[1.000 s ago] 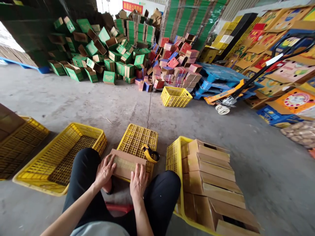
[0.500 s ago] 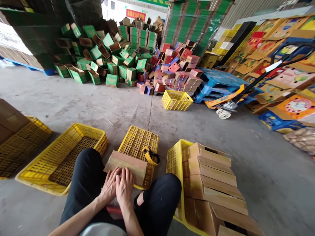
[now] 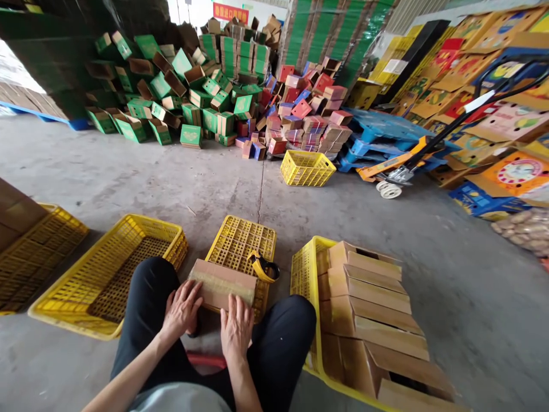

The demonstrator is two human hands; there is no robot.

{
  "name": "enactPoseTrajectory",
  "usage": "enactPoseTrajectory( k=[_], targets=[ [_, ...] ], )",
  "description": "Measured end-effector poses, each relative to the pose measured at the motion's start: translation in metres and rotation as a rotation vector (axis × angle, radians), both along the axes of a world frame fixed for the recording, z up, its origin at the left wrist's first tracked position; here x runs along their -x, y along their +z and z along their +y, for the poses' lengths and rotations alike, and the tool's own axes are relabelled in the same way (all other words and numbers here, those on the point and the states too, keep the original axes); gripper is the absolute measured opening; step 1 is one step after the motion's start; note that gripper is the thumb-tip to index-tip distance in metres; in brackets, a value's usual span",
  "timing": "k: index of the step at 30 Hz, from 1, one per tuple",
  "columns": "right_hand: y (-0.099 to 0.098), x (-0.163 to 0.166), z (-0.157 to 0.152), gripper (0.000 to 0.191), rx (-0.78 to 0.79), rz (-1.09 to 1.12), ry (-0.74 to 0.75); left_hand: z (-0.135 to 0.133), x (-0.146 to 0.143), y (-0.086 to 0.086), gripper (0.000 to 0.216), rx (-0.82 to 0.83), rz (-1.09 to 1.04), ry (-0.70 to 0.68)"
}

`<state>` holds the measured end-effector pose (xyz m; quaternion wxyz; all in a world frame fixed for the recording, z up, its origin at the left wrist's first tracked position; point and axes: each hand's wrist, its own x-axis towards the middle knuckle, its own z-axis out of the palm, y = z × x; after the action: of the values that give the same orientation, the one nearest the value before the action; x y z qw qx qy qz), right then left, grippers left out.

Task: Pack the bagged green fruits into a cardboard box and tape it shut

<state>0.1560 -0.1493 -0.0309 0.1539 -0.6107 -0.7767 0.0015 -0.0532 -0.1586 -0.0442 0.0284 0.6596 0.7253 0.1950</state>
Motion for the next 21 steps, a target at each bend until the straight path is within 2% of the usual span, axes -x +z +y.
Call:
enactPoseTrajectory(
  k=[5,11,17,21],
  targets=[
    [-0.01,-0.01,-0.01,0.057,-0.026,0.0,-0.054,-0.002,-0.002,-0.003,0.054,-0.025,-0.024,0.025],
    [-0.026,0.004,-0.02,0.058,-0.067,-0.009,-0.098,-0.004,-0.014,-0.005,0.053,-0.045,0.009,0.032],
    [-0.032,0.027,-0.019,0.051,-0.069,0.007,-0.017,-0.009,-0.043,-0.005,0.051,-0.06,0.04,-0.226],
    [-0.026,0.019,-0.017,0.056,-0.05,0.027,0.057,-0.009,-0.035,0.002,0.055,-0.045,0.029,-0.282]
  ],
)
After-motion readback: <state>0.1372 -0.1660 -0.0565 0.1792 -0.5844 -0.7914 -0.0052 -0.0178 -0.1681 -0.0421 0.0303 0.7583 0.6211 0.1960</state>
